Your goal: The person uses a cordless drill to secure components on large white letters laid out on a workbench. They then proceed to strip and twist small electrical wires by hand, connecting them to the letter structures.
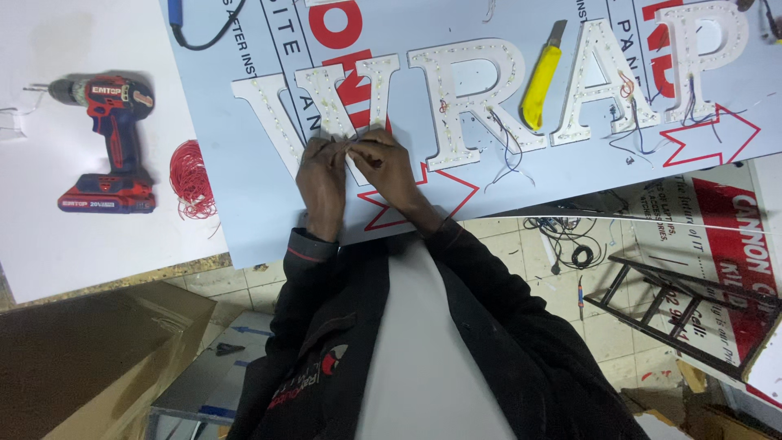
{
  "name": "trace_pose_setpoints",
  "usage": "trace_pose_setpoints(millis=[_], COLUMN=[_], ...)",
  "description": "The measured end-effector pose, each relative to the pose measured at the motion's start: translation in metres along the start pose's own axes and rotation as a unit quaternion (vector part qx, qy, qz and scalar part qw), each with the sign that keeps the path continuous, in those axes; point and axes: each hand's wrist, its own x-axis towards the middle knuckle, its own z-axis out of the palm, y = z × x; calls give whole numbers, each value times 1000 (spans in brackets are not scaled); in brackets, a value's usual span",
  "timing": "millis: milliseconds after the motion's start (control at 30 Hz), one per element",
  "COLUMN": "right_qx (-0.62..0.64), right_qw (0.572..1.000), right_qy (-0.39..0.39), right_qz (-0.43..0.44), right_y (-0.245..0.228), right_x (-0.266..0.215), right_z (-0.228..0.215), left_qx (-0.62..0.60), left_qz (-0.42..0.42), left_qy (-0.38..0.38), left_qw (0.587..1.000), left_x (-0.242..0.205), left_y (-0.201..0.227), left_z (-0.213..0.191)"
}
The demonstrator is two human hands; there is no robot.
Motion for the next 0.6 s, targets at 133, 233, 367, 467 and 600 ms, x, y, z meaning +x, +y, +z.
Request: trace_pose_setpoints(millis=[133,233,367,467,600], right_qx=[15,36,-8,-63,-58], right_qw=[999,998,997,993,993], right_qy=[41,48,60,43,-3], right_qz=[12,30,-48,-92,-104], right_y=[-3,-3,-5,-8,-22], right_x=[2,4,10,10,17], right_z=[4,11,14,15,3], left_qx=[8,78,29,5,-15], left_qz=[0,36,59,47,56], left_qy=[15,4,-27,-15,23], left_qw=[1000,996,997,999,998], left_x=[-10,-9,-6,-7,-8], left_y=[13,9,1,-13,-3], left_z=[-3,-11,-16,-9,-7])
